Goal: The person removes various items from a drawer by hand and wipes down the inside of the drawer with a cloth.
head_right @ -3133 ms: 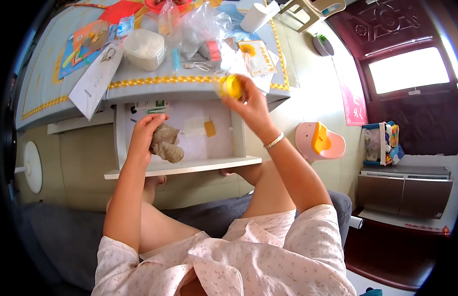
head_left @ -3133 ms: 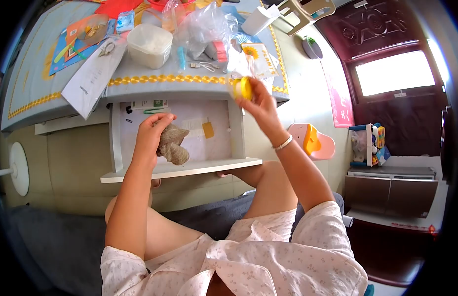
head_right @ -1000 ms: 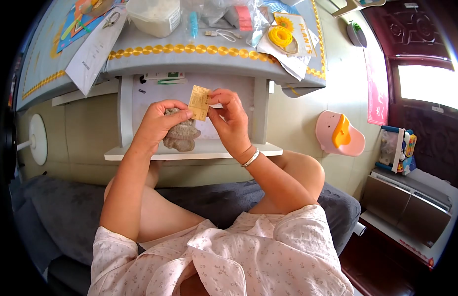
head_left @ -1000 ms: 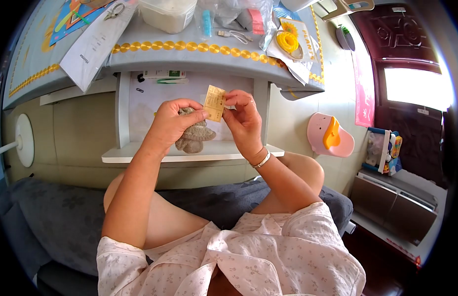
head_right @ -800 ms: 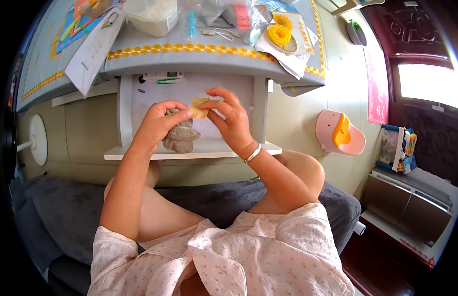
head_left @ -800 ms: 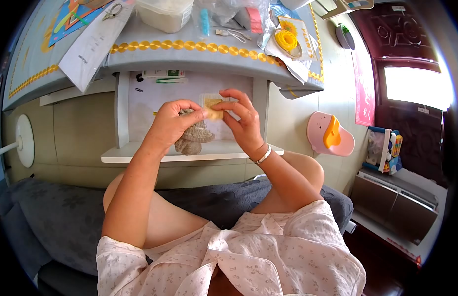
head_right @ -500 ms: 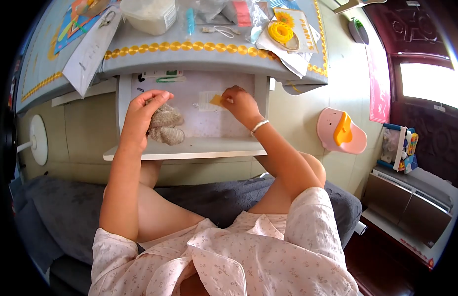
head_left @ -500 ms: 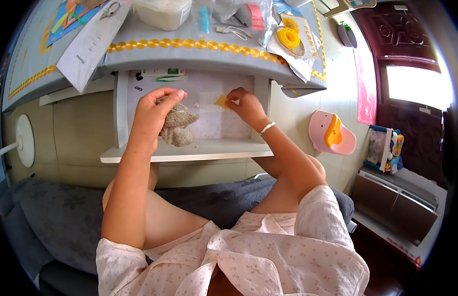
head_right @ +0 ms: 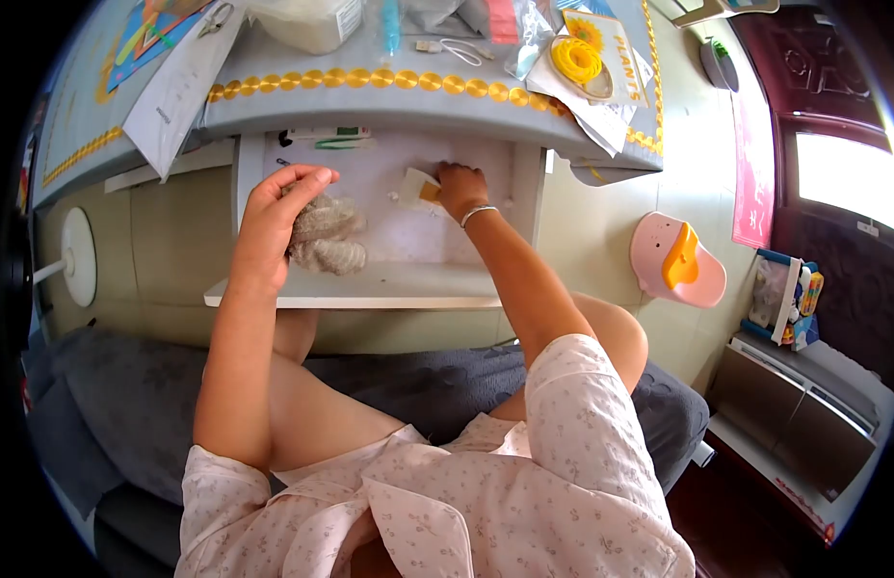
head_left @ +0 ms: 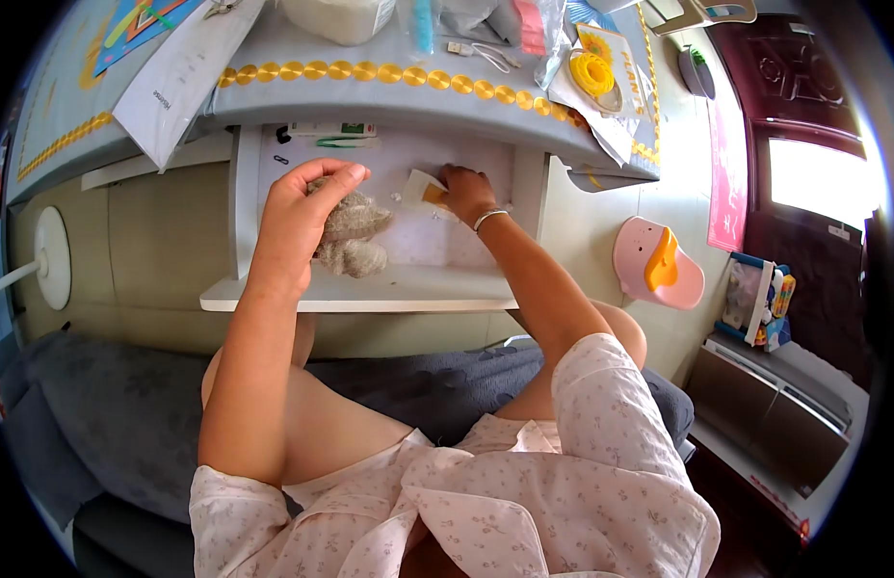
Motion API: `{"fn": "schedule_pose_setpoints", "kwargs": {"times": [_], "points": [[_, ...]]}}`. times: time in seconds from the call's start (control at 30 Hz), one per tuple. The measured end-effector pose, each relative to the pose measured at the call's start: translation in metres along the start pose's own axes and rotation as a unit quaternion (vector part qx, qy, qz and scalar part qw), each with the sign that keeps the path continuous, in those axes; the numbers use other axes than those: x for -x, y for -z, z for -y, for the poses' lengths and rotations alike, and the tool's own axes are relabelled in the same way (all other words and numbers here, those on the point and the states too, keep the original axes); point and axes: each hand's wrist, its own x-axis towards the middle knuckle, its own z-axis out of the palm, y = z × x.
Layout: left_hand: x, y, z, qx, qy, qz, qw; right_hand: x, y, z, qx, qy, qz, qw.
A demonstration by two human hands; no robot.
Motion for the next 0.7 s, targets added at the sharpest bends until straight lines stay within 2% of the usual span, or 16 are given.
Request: {"fn": "schedule_pose_setpoints", "kwargs": {"times": [0.13,0.2,0.23,0.3,0.37,0.43,0.5,0.57,0.6,0.7], "points": [[0.0,0.0,0.0,-0.01,-0.009,-0.003,1.0,0.028,0.014,0.004,0.011,0.027,-0.026,0.999],[0.002,-0.002,-0.003,-0.005,-0.008,-0.019,1.0,0.044,0.025,0.003,-0.011,0.09,-0.132,0.987],[0.003,-0.003,-0.004,-0.003,-0.013,-0.014,1.0,0.055,0.034,0.006,-0.007,0.088,-0.137,0.987],[0.002,-0.005,-0.004,0.002,-0.011,-0.032,0.999,0.085,0.06,0.012,-0.155,0.102,-0.14,0.973],[0.001,-0.005,-0.001,0.001,-0.017,-0.018,1.0,0.117,0.088,0.022,-0.159,0.094,-0.151,0.971],[0.001,-0.006,0.001,-0.001,-0.024,-0.006,1.0,0.14,0.108,0.027,-0.268,0.059,-0.149,0.95],[0.002,-0.008,0.002,0.022,-0.017,0.005,1.0,0.153,0.128,0.023,-0.271,0.025,-0.15,0.951],[-0.001,-0.008,0.008,0.022,-0.028,0.017,0.999,0.154,0.138,0.009,-0.393,0.083,-0.295,0.867],[0.0,-0.01,0.008,0.022,-0.024,0.015,0.999,0.166,0.167,0.015,-0.487,-0.028,-0.223,0.844],[-0.002,-0.012,0.011,0.019,-0.022,0.023,0.999,0.163,0.214,0.005,-0.528,-0.047,-0.282,0.799]]}}
